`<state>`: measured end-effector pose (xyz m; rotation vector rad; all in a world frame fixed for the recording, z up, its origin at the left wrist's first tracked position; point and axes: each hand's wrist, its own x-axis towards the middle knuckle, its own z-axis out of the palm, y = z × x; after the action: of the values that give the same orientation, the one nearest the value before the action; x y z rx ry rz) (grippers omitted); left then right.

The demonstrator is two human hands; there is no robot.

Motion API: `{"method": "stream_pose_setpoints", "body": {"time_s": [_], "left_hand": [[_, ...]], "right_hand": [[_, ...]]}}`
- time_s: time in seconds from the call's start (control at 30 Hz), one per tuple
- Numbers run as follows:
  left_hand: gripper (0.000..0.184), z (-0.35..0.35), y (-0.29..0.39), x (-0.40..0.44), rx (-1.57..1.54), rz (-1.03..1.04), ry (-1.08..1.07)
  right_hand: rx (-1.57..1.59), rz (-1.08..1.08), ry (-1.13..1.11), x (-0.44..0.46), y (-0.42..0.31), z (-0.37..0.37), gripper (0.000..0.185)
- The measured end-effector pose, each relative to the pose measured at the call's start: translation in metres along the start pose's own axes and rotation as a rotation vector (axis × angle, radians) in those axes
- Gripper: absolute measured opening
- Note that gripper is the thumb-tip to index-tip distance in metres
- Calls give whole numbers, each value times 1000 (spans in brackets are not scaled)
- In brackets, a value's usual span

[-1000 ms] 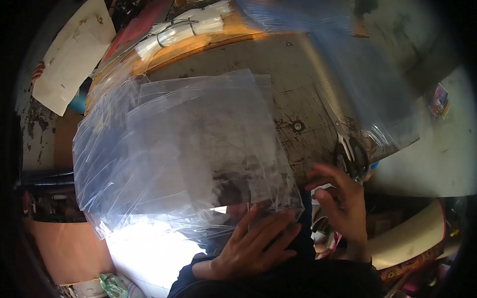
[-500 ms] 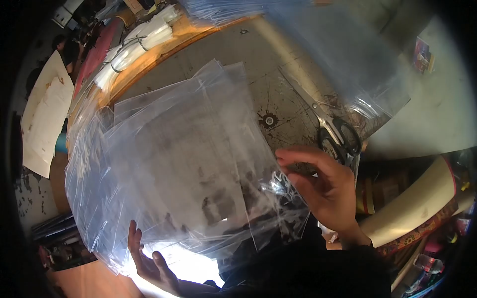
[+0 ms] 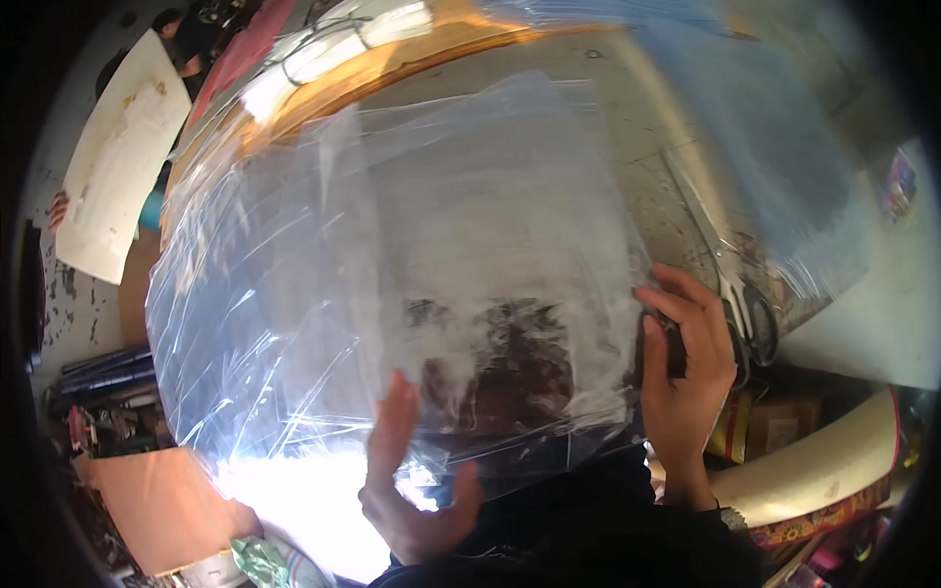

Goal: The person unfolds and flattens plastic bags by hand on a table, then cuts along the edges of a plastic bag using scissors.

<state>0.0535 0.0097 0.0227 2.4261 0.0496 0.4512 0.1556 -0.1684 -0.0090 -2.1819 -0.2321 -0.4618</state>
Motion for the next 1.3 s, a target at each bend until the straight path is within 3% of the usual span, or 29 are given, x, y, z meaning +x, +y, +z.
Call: {"method": "stream_pose_setpoints", "body": {"time_s": [0.3,0.37,0.5,0.63,0.83,1.03,1.13,1.3], "left_hand": [[53,19,-11,-2,12,31,-35],[49,21,-9,-3,36,38,-69],[41,22,-7,-2,141,13,-133],[41,26,-6,-3,221,10,-121],[41,20,-2,0,231,-108,-144],[29,4,-36,11,456,-145,47],[27,2,-41,10,464,-135,67],[31,6,-39,8,481,-153,67]], "right_hand": [[-271,-31,111,-10,-2,1,21],[-317,152,79,-14,-9,-7,25],[-354,146,4,-20,-6,-22,30],[-314,153,-46,-23,-8,-24,34],[-195,155,-5,-19,-6,-20,24],[224,253,-115,-19,-13,-11,17],[181,50,-109,-16,-28,-9,22],[277,-62,-75,-25,-33,7,22]]}}
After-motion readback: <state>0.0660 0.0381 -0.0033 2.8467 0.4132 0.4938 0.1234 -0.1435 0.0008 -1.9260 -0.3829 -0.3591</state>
